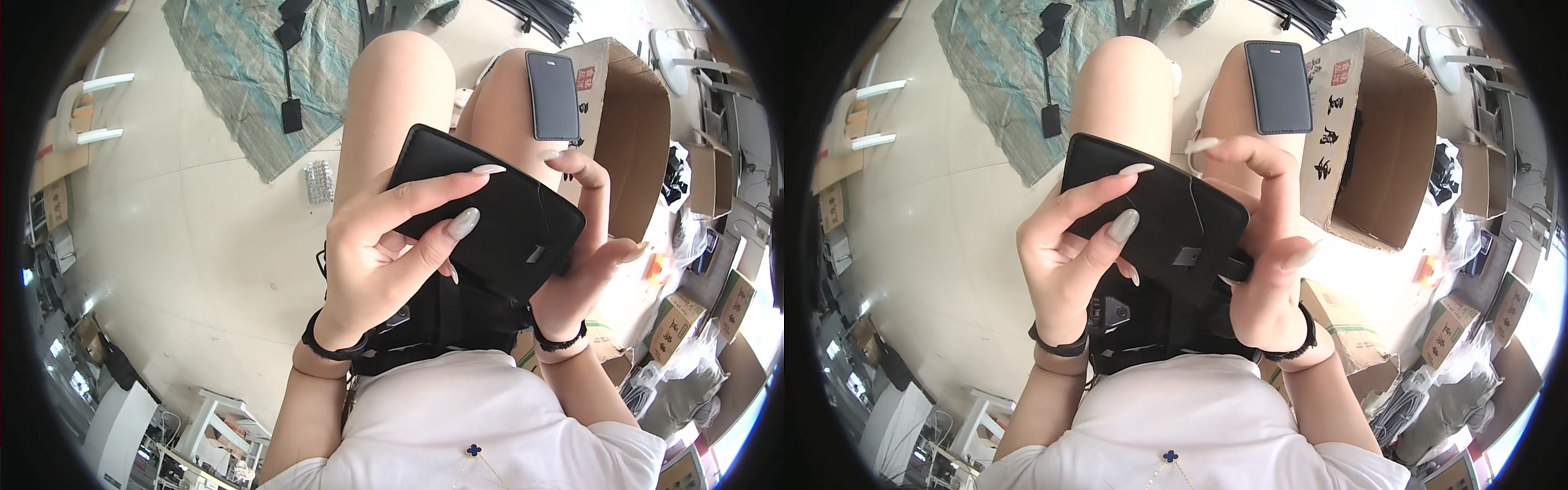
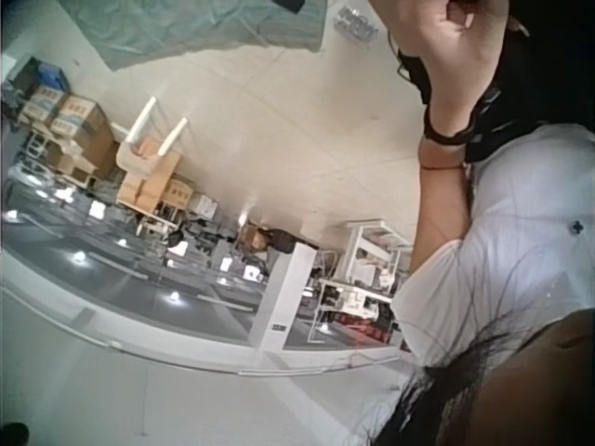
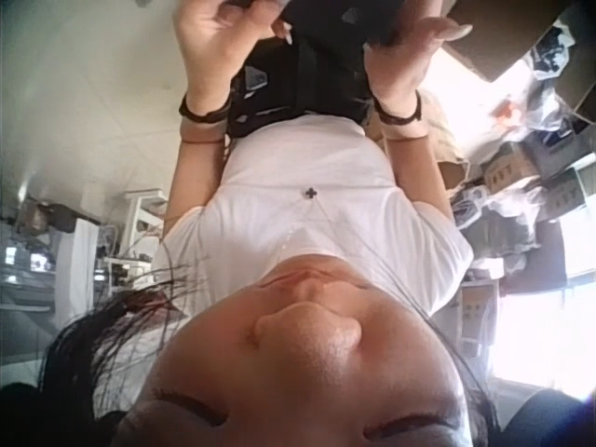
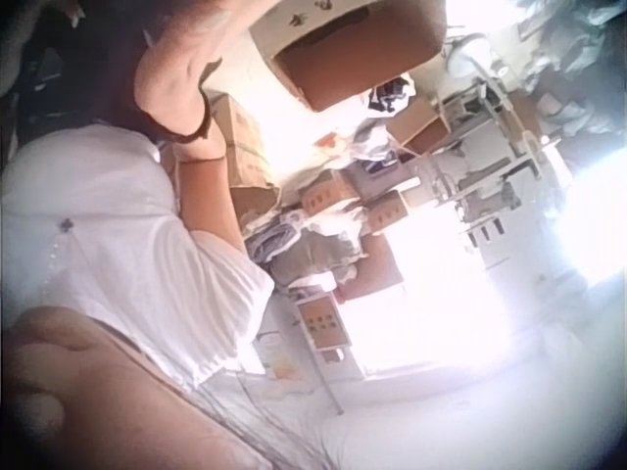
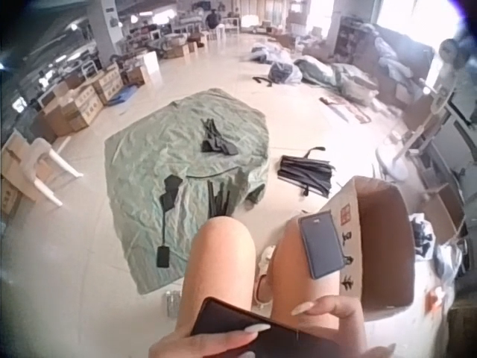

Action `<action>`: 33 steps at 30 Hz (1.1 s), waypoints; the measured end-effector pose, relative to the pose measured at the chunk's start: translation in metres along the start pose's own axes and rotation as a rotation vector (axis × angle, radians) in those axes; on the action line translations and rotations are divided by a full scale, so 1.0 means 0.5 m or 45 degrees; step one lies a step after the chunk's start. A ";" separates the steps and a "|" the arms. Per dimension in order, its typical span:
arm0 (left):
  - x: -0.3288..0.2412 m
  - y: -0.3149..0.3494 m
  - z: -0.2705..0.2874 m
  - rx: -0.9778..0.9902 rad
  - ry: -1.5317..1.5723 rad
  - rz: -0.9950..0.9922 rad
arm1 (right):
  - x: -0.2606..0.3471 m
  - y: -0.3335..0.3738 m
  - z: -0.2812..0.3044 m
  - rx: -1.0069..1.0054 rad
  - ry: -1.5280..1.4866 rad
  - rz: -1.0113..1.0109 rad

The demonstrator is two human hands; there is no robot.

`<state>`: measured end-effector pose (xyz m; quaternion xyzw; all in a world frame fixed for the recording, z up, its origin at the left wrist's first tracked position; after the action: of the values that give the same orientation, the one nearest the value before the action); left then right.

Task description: Attaching straps and buckles to black identification tags.

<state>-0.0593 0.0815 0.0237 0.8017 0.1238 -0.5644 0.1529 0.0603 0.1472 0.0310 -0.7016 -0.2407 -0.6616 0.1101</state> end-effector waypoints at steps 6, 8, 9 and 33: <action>0.013 -0.009 -0.020 0.023 0.030 0.048 | 0.006 -0.006 -0.009 0.187 0.136 0.086; 0.018 -0.011 -0.020 -0.002 0.042 0.057 | 0.001 -0.008 -0.003 0.212 0.113 0.105; 0.020 -0.012 -0.021 0.004 0.038 0.062 | 0.001 -0.007 -0.004 0.243 0.094 0.127; -0.045 0.018 -0.092 0.178 -1.072 -0.833 | -0.015 -0.006 -0.011 0.268 -0.203 -0.041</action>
<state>-0.0236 0.0905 0.0605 0.4338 0.2574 -0.8621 -0.0482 0.0541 0.1459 0.0235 -0.7325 -0.3282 -0.5764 0.1530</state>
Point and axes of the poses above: each hand's wrist, its own y-axis away from the middle knuckle, its own z-axis out of the back of the hand, x = y × z, the point moved 9 cm from there along -y, towards the middle knuckle, and after that the axes turned 6 degrees about y, right-handed, at the moved point
